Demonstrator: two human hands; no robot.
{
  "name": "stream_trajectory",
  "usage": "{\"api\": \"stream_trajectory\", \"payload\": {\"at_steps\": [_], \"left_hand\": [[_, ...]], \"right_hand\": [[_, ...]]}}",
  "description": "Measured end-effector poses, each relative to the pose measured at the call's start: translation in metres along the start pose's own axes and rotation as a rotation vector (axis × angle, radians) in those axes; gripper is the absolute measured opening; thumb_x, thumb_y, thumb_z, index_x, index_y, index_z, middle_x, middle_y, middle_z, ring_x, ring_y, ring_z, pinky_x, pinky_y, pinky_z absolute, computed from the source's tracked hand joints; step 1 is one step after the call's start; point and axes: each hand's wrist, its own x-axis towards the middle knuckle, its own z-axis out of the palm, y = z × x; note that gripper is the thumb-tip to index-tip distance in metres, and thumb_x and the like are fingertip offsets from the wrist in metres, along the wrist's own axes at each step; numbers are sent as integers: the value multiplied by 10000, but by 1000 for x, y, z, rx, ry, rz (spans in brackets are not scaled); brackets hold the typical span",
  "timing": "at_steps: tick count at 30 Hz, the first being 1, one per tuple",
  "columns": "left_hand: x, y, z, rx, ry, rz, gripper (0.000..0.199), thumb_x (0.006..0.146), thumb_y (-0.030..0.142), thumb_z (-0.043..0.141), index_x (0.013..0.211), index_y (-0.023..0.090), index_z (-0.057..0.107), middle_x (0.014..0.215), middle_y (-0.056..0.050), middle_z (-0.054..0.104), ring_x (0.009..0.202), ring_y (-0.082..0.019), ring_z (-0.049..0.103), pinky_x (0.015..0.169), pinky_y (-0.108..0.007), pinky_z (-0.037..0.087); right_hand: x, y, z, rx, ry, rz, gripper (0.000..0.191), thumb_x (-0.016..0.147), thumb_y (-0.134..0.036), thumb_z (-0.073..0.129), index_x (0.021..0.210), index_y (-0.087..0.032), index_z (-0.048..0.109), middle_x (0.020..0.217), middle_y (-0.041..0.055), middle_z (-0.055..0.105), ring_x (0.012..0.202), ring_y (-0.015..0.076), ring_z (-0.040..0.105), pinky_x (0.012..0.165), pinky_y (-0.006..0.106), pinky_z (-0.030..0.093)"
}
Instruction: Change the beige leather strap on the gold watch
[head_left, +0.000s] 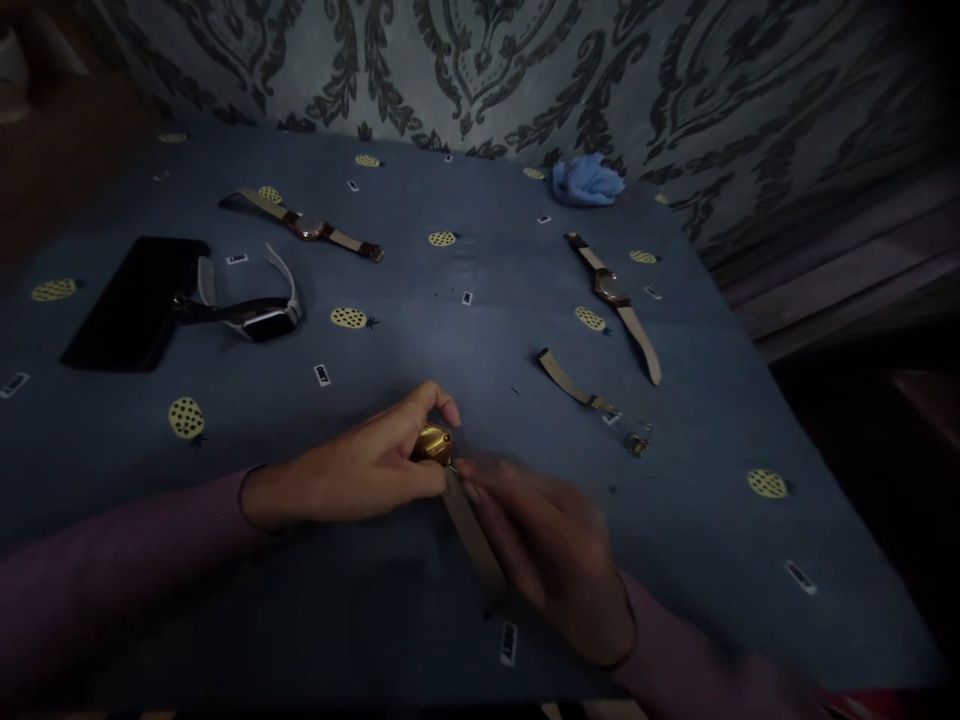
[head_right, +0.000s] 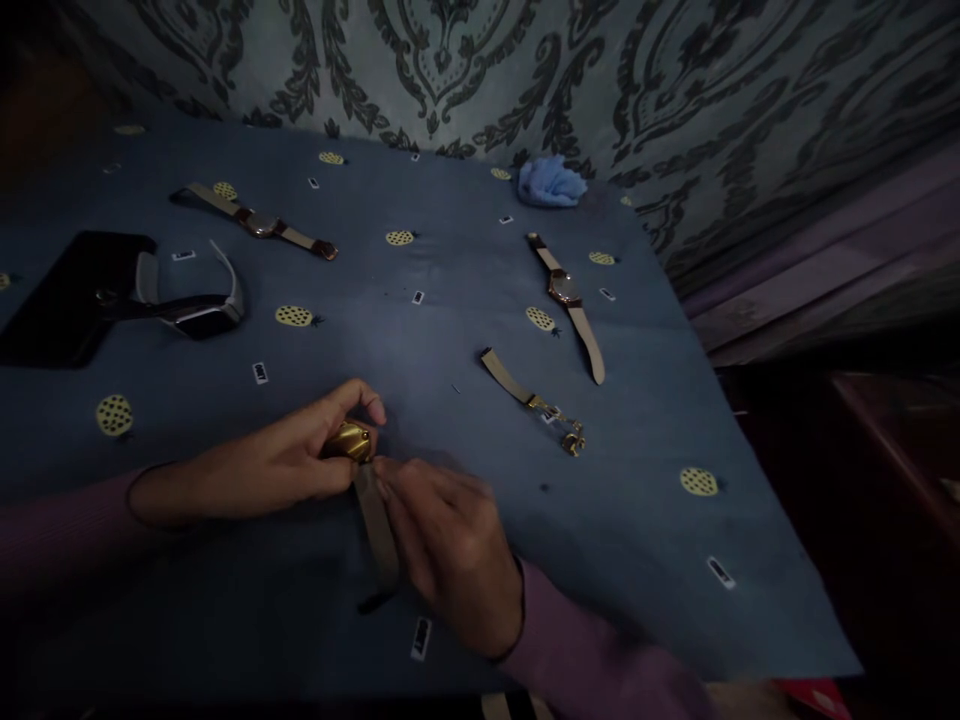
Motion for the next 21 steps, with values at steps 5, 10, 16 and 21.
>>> {"api": "stream_trajectory", "payload": {"at_steps": [5,10,16,21], "left_hand": [[0,-3,1,-49,-11,21,231,845,156,500,1025,244,386,721,78,394,593,-88,332,543,-220,324],[1,-8,2,-6,16,2,236,863,186,510,1052,257,388,734,76,419,592,-91,339,536,-224,320],[0,-14,5,5,42,47,226,891,226,509,1066,267,372,727,78,396,595,-92,331,530,-213,323],[-2,-14,6,49,54,92,226,883,199,505,1054,266,373,735,79,398,607,-90,343,554,-214,336]], "right_hand": [[-1,2,-4,48,26,63,271,929,-56,495,1126,-195,617,795,21,705,645,145,675,580,257,547],[2,2,-7,421,-1,409,223,982,-190,449,1061,-238,652,671,-36,537,486,92,486,424,194,413],[9,-3,-8,501,-126,599,234,929,-376,539,854,-187,655,730,5,544,604,124,507,527,233,453],[12,-6,-4,606,-160,718,209,834,-336,659,711,-173,615,605,-38,459,547,100,413,494,215,375]]}}
